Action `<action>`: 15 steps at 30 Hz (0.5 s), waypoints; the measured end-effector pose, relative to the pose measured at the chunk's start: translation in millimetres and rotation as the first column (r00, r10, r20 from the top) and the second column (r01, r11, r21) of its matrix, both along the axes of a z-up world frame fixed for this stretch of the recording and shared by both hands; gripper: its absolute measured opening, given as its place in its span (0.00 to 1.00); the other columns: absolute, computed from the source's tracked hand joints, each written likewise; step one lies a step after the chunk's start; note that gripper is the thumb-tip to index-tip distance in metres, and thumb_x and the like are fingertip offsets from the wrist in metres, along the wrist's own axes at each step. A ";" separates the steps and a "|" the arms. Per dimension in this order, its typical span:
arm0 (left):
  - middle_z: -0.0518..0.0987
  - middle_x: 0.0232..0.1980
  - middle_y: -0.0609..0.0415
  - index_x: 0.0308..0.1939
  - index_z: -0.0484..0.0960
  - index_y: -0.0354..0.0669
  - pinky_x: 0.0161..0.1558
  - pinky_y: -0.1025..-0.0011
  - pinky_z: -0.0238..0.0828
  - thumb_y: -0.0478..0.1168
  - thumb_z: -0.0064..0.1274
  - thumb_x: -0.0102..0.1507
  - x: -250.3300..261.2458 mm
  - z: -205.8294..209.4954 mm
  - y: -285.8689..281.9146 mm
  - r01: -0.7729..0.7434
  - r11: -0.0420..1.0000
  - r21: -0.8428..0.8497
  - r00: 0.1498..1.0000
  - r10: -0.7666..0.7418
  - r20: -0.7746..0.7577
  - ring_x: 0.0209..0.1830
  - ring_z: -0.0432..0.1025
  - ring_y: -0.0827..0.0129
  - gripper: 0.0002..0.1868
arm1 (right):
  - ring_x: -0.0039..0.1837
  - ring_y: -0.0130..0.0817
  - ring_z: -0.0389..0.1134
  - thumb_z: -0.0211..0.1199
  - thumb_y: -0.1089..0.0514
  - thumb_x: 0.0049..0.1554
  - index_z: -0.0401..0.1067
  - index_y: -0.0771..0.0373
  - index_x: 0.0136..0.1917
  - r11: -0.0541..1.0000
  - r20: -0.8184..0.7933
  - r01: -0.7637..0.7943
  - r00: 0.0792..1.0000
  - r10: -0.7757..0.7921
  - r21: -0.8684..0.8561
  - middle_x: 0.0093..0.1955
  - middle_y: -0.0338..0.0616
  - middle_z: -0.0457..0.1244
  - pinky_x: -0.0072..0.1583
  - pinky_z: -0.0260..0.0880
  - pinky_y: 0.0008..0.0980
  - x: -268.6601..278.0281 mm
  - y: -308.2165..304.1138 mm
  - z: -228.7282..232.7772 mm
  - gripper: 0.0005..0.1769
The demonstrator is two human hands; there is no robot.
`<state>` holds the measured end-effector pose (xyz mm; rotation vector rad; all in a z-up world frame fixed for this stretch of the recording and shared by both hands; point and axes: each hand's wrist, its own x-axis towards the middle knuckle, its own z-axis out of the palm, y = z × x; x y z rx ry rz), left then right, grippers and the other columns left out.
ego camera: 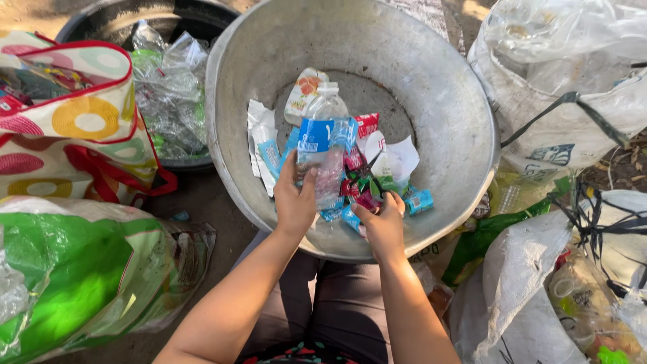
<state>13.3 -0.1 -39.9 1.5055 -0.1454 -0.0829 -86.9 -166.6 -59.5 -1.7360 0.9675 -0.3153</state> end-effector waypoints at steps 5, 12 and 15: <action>0.75 0.63 0.30 0.77 0.58 0.36 0.47 0.55 0.79 0.40 0.47 0.73 -1.3 7.5 4.3 -0.002 1.000 -0.016 0.999 0.001 -0.040 0.60 0.73 0.49 0.30 | 0.66 0.64 0.65 0.75 0.52 0.50 0.61 0.75 0.73 0.999 -0.005 -0.017 1.000 0.017 -0.043 0.82 0.62 0.39 0.52 0.77 0.57 1.2 10.6 25.4 0.45; 0.78 0.61 0.34 0.72 0.66 0.35 0.50 0.55 0.83 0.41 0.53 0.70 -2.4 11.1 1.8 0.061 0.998 -0.016 0.996 -0.062 -0.068 0.62 0.74 0.48 0.28 | 0.49 0.35 0.63 0.71 0.58 0.56 0.70 0.67 0.63 0.948 0.446 -0.068 0.870 0.208 -0.310 0.50 0.49 0.62 0.46 0.69 0.29 -7.5 42.4 40.3 0.24; 0.75 0.63 0.30 0.72 0.64 0.32 0.50 0.49 0.83 0.40 0.50 0.71 -4.7 19.4 3.8 0.120 0.992 -0.033 0.992 -0.121 -0.021 0.64 0.71 0.39 0.27 | 0.48 0.36 0.71 0.72 0.62 0.54 0.75 0.62 0.61 0.929 0.438 -0.223 0.832 0.339 -0.295 0.48 0.49 0.68 0.51 0.77 0.32 2.5 50.0 59.7 0.21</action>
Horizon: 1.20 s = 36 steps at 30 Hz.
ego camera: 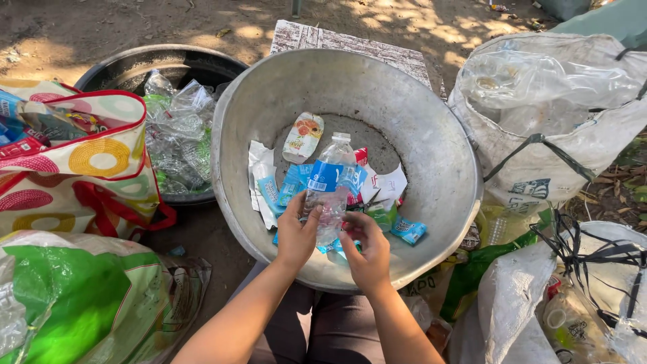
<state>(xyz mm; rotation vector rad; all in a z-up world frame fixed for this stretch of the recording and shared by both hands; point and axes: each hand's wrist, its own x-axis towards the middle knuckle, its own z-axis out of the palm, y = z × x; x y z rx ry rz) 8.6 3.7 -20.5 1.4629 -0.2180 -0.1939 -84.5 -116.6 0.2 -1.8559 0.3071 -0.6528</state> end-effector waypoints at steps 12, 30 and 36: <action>0.77 0.61 0.33 0.72 0.67 0.34 0.55 0.47 0.79 0.36 0.46 0.72 -0.7 -4.2 -5.7 0.082 0.997 -0.002 0.996 -0.082 -0.041 0.61 0.74 0.46 0.24 | 0.53 0.44 0.75 0.61 0.65 0.61 0.66 0.67 0.70 0.982 -0.012 0.048 0.999 -0.047 0.181 0.55 0.59 0.68 0.54 0.78 0.45 24.9 -43.0 -28.5 0.24; 0.62 0.72 0.34 0.75 0.63 0.37 0.70 0.37 0.57 0.58 0.74 0.54 -5.5 21.9 -6.5 0.291 0.944 0.156 0.944 -0.310 0.116 0.72 0.61 0.31 0.54 | 0.58 0.30 0.68 0.62 0.68 0.60 0.63 0.68 0.69 0.951 0.158 0.004 0.986 -0.056 0.311 0.58 0.48 0.63 0.61 0.73 0.35 20.5 -23.6 -35.2 0.25; 0.65 0.69 0.29 0.77 0.60 0.35 0.71 0.39 0.57 0.46 0.82 0.44 -8.4 13.2 -8.4 0.341 0.937 0.077 0.921 -0.349 0.173 0.71 0.61 0.28 0.63 | 0.60 0.38 0.69 0.43 0.48 0.69 0.65 0.68 0.69 0.951 0.224 -0.216 0.960 0.166 0.220 0.74 0.54 0.59 0.60 0.73 0.42 14.5 -11.0 8.2 0.26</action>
